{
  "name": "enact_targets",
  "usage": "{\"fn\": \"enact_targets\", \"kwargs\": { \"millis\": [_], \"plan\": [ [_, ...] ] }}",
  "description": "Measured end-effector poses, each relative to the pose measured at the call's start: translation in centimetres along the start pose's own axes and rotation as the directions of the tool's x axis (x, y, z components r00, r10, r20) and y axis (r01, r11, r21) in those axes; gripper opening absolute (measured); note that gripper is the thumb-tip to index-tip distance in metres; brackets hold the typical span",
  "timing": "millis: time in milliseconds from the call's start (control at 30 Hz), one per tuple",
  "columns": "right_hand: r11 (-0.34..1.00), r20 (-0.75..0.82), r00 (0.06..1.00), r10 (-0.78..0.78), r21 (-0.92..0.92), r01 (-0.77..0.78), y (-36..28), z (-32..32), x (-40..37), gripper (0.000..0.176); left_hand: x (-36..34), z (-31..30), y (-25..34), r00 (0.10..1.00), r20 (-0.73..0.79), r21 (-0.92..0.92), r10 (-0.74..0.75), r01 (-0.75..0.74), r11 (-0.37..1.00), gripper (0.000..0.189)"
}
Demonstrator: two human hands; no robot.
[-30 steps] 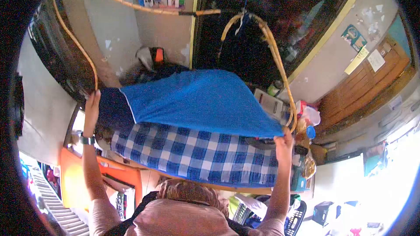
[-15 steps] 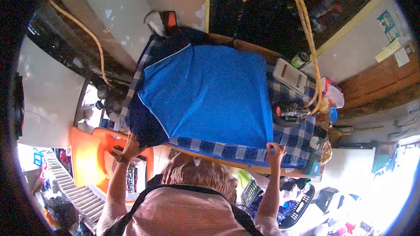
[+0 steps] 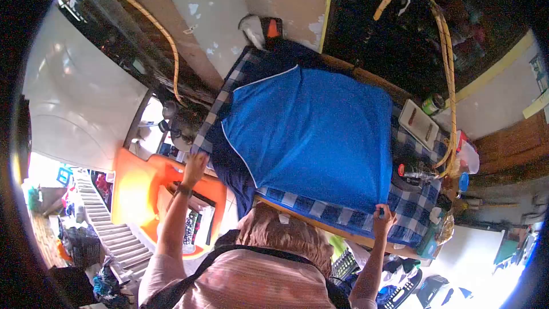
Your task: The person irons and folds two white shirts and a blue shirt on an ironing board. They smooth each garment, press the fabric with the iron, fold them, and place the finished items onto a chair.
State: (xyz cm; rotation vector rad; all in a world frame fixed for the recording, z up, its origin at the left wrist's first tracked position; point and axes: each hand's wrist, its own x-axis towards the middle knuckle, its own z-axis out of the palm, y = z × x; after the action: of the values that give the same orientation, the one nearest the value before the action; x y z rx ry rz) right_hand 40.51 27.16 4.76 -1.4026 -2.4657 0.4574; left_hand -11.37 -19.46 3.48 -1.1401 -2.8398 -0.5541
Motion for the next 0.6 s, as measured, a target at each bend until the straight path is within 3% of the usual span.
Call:
{"fn": "enact_targets", "kwargs": {
  "millis": [33, 100, 167, 200, 267, 300, 367, 433, 500, 533, 600],
  "plan": [
    [1.000, -0.002, 1.000, -0.003, 0.002, 0.003, -0.3, 0.0, 0.2, 0.016, 3.5, -0.5, 2.5, 0.987, -0.068, -0.133, -0.144, 0.134, 0.982, 0.017],
    [1.000, 0.014, 1.000, 0.000, -0.027, 0.000, -0.8, -0.5, 0.2, 0.018, 9.2, 0.2, 5.2, 0.957, -0.270, -0.197, -0.108, 0.055, 0.979, 0.019],
    [1.000, 0.016, 1.000, 0.003, -0.029, -0.003, -0.4, 0.0, 0.2, 0.016, 13.4, 3.6, 4.4, 0.901, -0.432, -0.083, -0.045, 0.010, 0.997, 0.024],
    [1.000, 0.018, 1.000, -0.003, -0.026, 0.003, -0.2, 0.2, 0.2, 0.015, 14.6, 3.8, 4.6, 0.901, -0.431, -0.097, -0.047, 0.006, 0.995, 0.024],
    [0.999, 0.036, 0.999, 0.001, -0.052, 0.001, -0.3, -0.3, 0.0, 0.012, 16.1, 4.7, 5.1, 0.925, -0.291, 0.089, -0.246, 0.282, 0.955, 0.029],
    [0.998, 0.031, 0.999, 0.013, -0.065, -0.011, -0.3, -0.3, 0.0, 0.012, 16.7, 4.7, 4.9, 0.924, -0.203, 0.007, -0.325, 0.333, 0.943, 0.032],
    [0.998, 0.011, 1.000, 0.015, -0.054, -0.015, 0.0, 0.2, -0.2, 0.013, 17.1, 5.0, 3.6, 0.939, -0.289, -0.026, -0.185, 0.186, 0.982, 0.029],
    [0.999, 0.002, 1.000, 0.014, -0.029, -0.014, 0.2, -0.1, -0.6, 0.014, 17.4, 4.0, 1.7, 0.870, -0.372, -0.284, -0.323, 0.224, 0.932, 0.027],
    [0.993, -0.056, 0.997, -0.055, -0.111, 0.049, -0.1, -0.1, -1.1, 0.015, 18.1, 7.1, -3.9, 0.834, -0.329, -0.677, -0.443, 0.119, 0.727, 0.028],
    [0.993, -0.064, 0.996, -0.063, -0.108, 0.056, -0.7, -0.3, -1.1, 0.017, 17.8, 7.0, -3.5, 0.839, -0.320, -0.679, -0.439, 0.119, 0.724, 0.028],
    [0.995, -0.061, 0.998, -0.032, -0.098, 0.025, -1.2, -0.4, -1.0, 0.015, 16.7, 4.8, -2.3, 0.910, -0.240, -0.437, -0.338, 0.210, 0.875, 0.032]
  ]
}}
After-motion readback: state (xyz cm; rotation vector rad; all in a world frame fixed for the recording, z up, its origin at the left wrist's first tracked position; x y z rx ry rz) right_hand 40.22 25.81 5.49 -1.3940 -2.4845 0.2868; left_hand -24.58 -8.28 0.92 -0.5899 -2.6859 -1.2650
